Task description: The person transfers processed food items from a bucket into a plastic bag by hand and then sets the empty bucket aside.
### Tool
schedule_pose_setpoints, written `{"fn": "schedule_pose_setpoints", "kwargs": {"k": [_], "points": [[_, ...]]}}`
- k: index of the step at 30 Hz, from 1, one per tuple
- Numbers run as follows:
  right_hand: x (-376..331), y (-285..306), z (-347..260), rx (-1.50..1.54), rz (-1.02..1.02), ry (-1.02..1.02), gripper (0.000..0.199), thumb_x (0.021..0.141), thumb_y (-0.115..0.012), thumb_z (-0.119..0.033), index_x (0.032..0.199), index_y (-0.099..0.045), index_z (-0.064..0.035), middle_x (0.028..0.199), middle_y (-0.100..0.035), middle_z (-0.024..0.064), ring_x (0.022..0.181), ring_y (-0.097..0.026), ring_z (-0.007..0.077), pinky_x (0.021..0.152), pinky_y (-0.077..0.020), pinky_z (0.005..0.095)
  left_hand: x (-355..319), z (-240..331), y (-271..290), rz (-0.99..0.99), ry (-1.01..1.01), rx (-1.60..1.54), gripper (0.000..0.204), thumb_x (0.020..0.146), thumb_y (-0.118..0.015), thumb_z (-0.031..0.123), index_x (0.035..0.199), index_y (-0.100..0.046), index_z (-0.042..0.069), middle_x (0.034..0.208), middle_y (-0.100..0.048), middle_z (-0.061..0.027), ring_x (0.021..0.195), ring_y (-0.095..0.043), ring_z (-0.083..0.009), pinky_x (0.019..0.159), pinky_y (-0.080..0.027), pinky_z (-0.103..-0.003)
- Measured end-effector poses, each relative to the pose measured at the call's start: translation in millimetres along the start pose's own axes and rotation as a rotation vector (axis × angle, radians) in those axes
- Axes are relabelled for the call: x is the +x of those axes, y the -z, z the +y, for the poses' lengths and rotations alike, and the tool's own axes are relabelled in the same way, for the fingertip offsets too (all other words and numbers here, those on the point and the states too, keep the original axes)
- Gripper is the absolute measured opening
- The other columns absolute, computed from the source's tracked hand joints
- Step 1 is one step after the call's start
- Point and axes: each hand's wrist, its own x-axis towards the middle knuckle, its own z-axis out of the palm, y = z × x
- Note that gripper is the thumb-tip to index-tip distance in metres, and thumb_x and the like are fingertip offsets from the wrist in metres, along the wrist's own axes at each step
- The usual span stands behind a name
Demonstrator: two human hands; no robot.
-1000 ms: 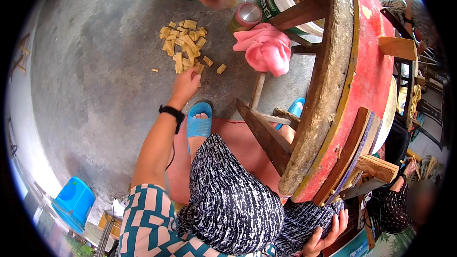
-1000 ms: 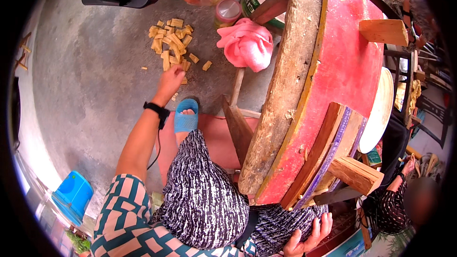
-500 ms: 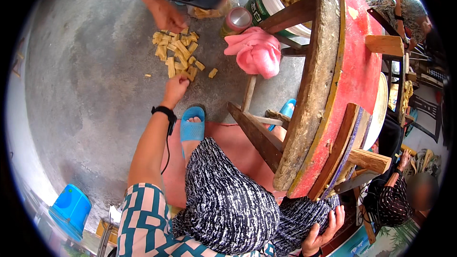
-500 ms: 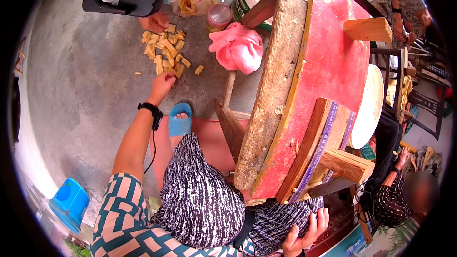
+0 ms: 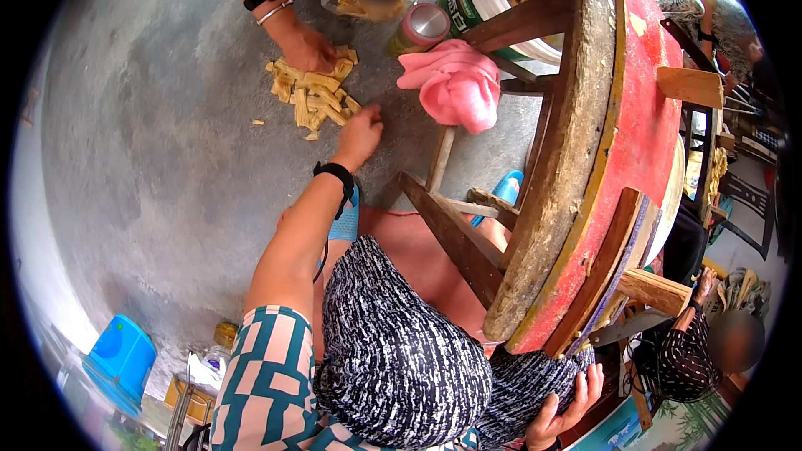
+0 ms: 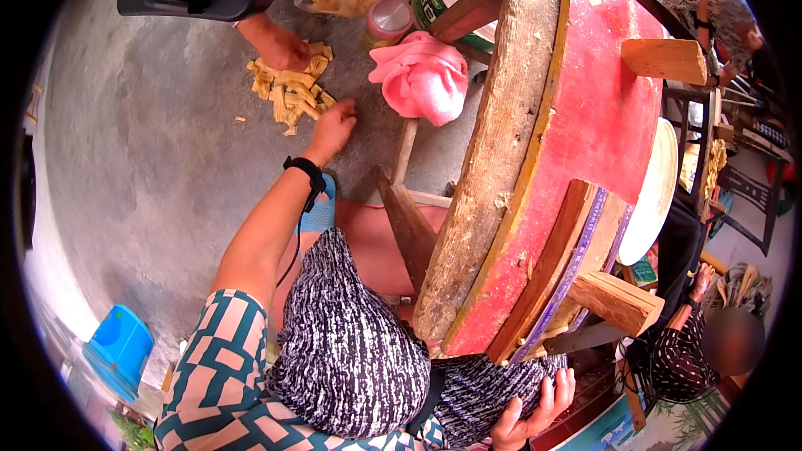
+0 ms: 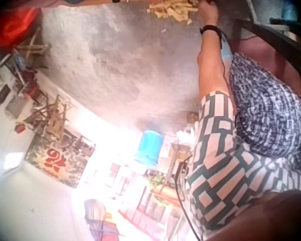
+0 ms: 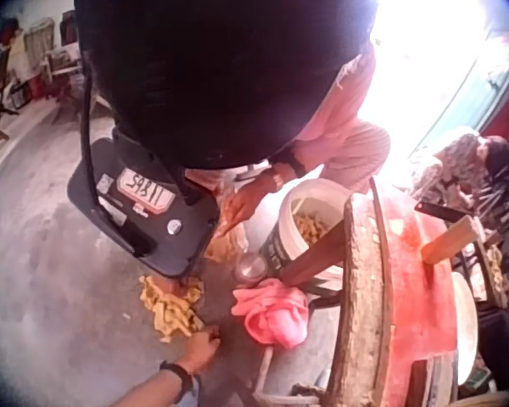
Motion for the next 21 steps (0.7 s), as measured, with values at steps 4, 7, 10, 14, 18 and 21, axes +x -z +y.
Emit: {"fn": "schedule_pose_setpoints", "kwargs": {"k": [4,7,10,14,18,21], "points": [[0,1,-3,-0.019,0.001,-0.014,0.048,0.090,-0.056,-0.026,0.126,-0.050,0.0054,0.135,-0.044,0.0263,0.127,-0.042,0.0424,0.107,-0.0328,0.0520,3,-2,32,0.133,0.062,0.094,0.037,0.082,-0.058,0.015,0.118,-0.060,0.005,0.113,-0.064,-0.0136,0.102,-0.062,-0.0304,0.086,-0.048,-0.038],[1,0,-3,-0.013,0.015,-0.008,0.048,0.090,-0.056,-0.026,0.125,-0.050,0.0058,0.135,-0.044,0.0267,0.126,-0.042,0.0426,0.106,-0.0327,0.0522,-13,10,59,0.135,0.030,0.212,0.032,0.084,-0.058,0.016,0.116,-0.060,0.008,0.111,-0.065,-0.0125,0.103,-0.062,-0.0298,0.086,-0.048,-0.038],[-1,0,-3,-0.003,0.013,-0.009,0.048,0.090,-0.057,-0.026,0.125,-0.050,0.0057,0.135,-0.044,0.0268,0.126,-0.042,0.0426,0.106,-0.0327,0.0522,-45,6,74,0.149,-0.021,0.171,0.028,0.086,-0.058,0.014,0.113,-0.061,0.008,0.105,-0.067,-0.0127,0.094,-0.065,-0.0296,0.081,-0.050,-0.038],[-19,-2,1,-0.061,-0.043,-0.134,0.048,0.094,-0.047,-0.029,0.131,-0.045,0.0010,0.142,-0.039,0.0215,0.134,-0.035,0.0399,0.111,-0.0227,0.0519,-83,-33,79,0.170,0.056,-0.026,0.023,0.088,-0.059,0.009,0.110,-0.062,0.005,0.098,-0.068,-0.0136,0.081,-0.068,-0.0257,0.073,-0.053,-0.035],[-20,-4,3,-0.046,-0.026,-0.132,0.048,0.094,-0.047,-0.029,0.131,-0.045,0.0008,0.142,-0.039,0.0211,0.134,-0.034,0.0396,0.111,-0.0224,0.0516,-112,-55,79,0.156,0.220,-0.143,0.022,0.090,-0.058,0.010,0.109,-0.062,0.002,0.097,-0.069,-0.0132,0.081,-0.068,-0.0224,0.070,-0.053,-0.033],[-20,-4,5,-0.024,-0.014,-0.119,0.047,0.093,-0.048,-0.028,0.131,-0.045,0.0011,0.142,-0.040,0.0207,0.134,-0.034,0.0394,0.112,-0.0221,0.0514,-119,-58,77,0.134,0.223,-0.088,0.023,0.091,-0.057,0.007,0.112,-0.061,0.000,0.097,-0.068,-0.0102,0.080,-0.066,-0.0159,0.070,-0.053,-0.028]]}}
